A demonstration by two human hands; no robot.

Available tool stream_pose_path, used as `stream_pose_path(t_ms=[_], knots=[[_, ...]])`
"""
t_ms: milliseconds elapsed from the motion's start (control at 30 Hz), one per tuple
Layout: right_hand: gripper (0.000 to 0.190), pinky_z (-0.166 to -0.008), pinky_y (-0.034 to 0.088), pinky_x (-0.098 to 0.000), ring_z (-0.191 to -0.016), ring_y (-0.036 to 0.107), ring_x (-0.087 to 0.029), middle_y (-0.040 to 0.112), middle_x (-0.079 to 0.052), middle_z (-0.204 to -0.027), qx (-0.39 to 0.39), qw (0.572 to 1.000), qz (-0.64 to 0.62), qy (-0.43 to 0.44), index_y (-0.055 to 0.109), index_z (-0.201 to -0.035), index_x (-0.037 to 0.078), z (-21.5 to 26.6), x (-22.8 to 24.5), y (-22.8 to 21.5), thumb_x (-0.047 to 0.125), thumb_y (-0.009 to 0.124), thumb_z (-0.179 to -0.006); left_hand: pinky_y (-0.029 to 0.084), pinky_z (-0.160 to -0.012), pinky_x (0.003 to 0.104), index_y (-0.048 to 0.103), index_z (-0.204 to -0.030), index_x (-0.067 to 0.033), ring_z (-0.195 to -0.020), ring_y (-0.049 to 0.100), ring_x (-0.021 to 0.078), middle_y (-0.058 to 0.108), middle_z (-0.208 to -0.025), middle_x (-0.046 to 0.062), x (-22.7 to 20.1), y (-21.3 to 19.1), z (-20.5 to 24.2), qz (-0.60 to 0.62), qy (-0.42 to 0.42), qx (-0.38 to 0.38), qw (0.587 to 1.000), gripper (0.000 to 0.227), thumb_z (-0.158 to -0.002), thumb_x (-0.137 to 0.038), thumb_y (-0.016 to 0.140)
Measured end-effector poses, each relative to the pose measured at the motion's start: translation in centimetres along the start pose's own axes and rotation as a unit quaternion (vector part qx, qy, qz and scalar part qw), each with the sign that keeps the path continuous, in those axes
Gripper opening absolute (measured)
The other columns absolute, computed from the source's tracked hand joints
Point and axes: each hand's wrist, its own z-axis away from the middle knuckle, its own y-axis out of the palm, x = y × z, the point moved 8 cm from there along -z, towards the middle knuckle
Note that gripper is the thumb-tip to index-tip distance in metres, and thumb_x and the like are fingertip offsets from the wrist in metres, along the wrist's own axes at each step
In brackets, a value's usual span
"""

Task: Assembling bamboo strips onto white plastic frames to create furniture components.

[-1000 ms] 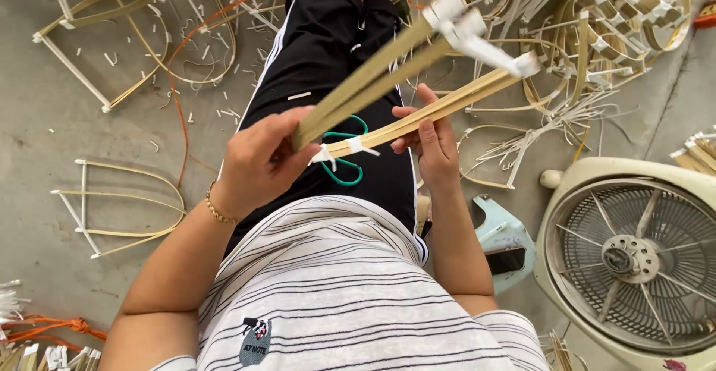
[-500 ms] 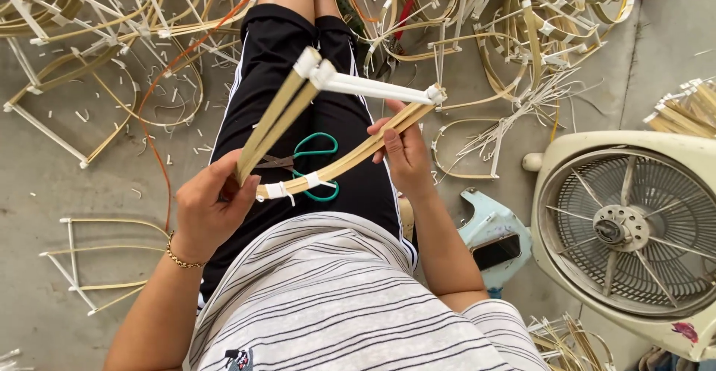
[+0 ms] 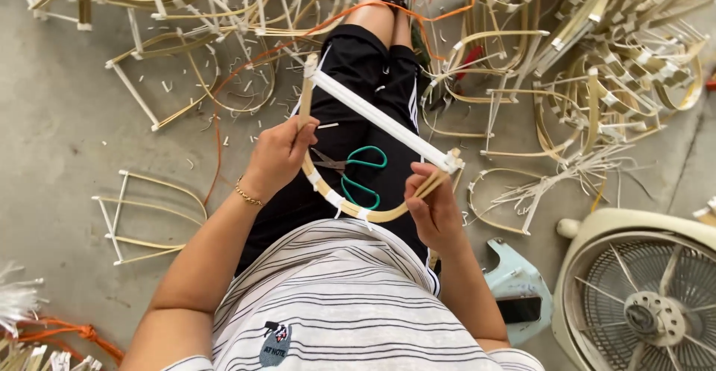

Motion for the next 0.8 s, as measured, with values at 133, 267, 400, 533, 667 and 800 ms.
stream_pose_path(t_ms=[133,267,400,533,667,800], knots=[[0.048,-0.067,0.042,-0.0215,-0.074,0.048,-0.009,0.057,-0.002,-0.094,-0.026,1.000,0.009,0.002,0.042,-0.146,0.002,-0.3,1.1,-0.5,0.029,0.059,-0.110,0.055,-0.062,0.030,0.072,-0.115,-0.0072,-0.071,0.073,0.0132,0.076,-0.082,0.006,0.2,0.6,-0.3,0.018,-0.034,0.034,0.999,0.027,-0.106,-0.030,0.060],[0.054,-0.064,0.043,-0.0217,-0.073,0.051,-0.008,0.059,-0.003,-0.098,-0.086,0.996,0.018,0.017,0.042,-0.148,-0.002,-0.7,0.9,-1.7,0.034,0.056,-0.110,0.053,-0.053,0.025,0.070,-0.118,-0.0065,-0.059,0.062,0.0093,0.075,-0.084,0.003,1.3,1.9,0.2,0.109,-0.139,0.112,0.978,0.029,-0.102,-0.029,0.062],[0.058,-0.065,0.049,-0.0221,-0.074,0.058,-0.008,0.064,-0.006,-0.106,-0.117,0.984,-0.133,0.030,0.043,-0.151,-0.002,-1.8,-2.8,-2.1,0.037,0.056,-0.110,0.051,-0.052,0.020,0.071,-0.115,-0.0059,-0.056,0.061,0.0050,0.074,-0.081,0.001,3.8,3.0,1.3,0.154,-0.189,0.117,0.963,0.029,-0.106,-0.029,0.058],[0.058,-0.086,0.057,-0.0313,-0.098,0.067,-0.022,0.065,-0.014,-0.122,-0.054,0.994,-0.079,0.059,0.045,-0.153,0.000,-3.8,-6.9,1.3,0.030,0.061,-0.106,0.052,-0.052,0.019,0.068,-0.122,-0.0068,-0.058,0.060,0.0039,0.073,-0.086,0.001,5.3,1.7,1.3,0.225,-0.195,0.025,0.954,0.033,-0.108,-0.032,0.053],[0.065,-0.089,0.053,-0.0427,-0.105,0.066,-0.039,0.063,-0.022,-0.122,0.112,0.916,0.370,-0.110,0.051,-0.145,0.003,-4.1,-4.4,8.1,0.018,0.075,-0.085,0.055,-0.058,0.019,0.066,-0.126,-0.0053,-0.064,0.063,0.0046,0.071,-0.091,0.001,3.4,1.3,0.8,0.300,-0.130,0.027,0.945,0.039,-0.110,-0.036,0.048],[0.052,-0.082,0.054,-0.0438,-0.095,0.068,-0.037,0.067,-0.018,-0.110,0.119,0.901,0.410,-0.071,0.061,-0.133,0.008,-3.7,-7.6,6.7,0.018,0.075,-0.084,0.056,-0.061,0.022,0.070,-0.107,0.0002,-0.065,0.065,0.0081,0.070,-0.086,0.004,5.3,2.7,1.2,0.316,-0.143,0.061,0.936,0.044,-0.116,-0.037,0.048]])
